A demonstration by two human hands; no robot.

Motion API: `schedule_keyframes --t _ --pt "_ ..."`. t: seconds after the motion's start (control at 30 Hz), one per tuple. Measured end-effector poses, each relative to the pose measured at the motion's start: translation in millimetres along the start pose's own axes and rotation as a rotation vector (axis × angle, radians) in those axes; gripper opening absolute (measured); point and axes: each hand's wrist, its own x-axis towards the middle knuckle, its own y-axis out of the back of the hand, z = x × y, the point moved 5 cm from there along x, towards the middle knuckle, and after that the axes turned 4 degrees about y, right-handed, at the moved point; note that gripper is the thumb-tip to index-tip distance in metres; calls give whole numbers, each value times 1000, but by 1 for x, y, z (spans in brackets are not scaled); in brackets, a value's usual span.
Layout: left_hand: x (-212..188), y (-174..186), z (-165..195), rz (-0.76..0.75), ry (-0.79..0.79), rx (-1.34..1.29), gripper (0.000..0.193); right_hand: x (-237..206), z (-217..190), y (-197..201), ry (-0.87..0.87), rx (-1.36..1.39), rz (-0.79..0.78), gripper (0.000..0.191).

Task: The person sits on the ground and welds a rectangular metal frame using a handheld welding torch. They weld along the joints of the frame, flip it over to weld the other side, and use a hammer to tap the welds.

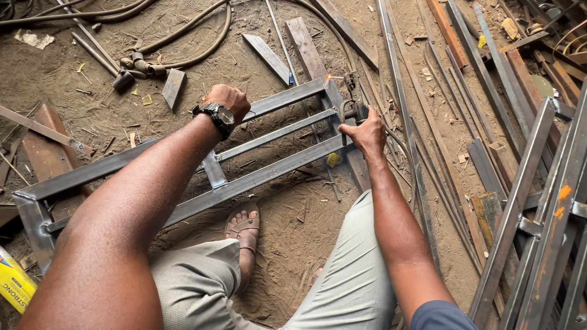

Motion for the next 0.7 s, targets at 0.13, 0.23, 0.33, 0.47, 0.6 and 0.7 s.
schedule_keyframes --t 0.13,0.23,0.33,0.47,0.6,0.7 --pt "0 2 1 2 -9 -9 28 2 0 0 42 -18 27 108" --pt "0 5 0 21 -12 -47 28 0 2 -1 24 4 14 107" --pt "1 6 0 28 -6 -81 30 -1 -1 1 10 10 2 104" --pt "3 3 0 18 -5 -104 34 -3 -9 6 24 -6 3 101" --pt "4 1 -3 86 13 -100 30 -5 -3 2 -53 20 -51 101" --pt "5 -4 0 -14 15 -28 31 -1 -7 6 165 23 129 107"
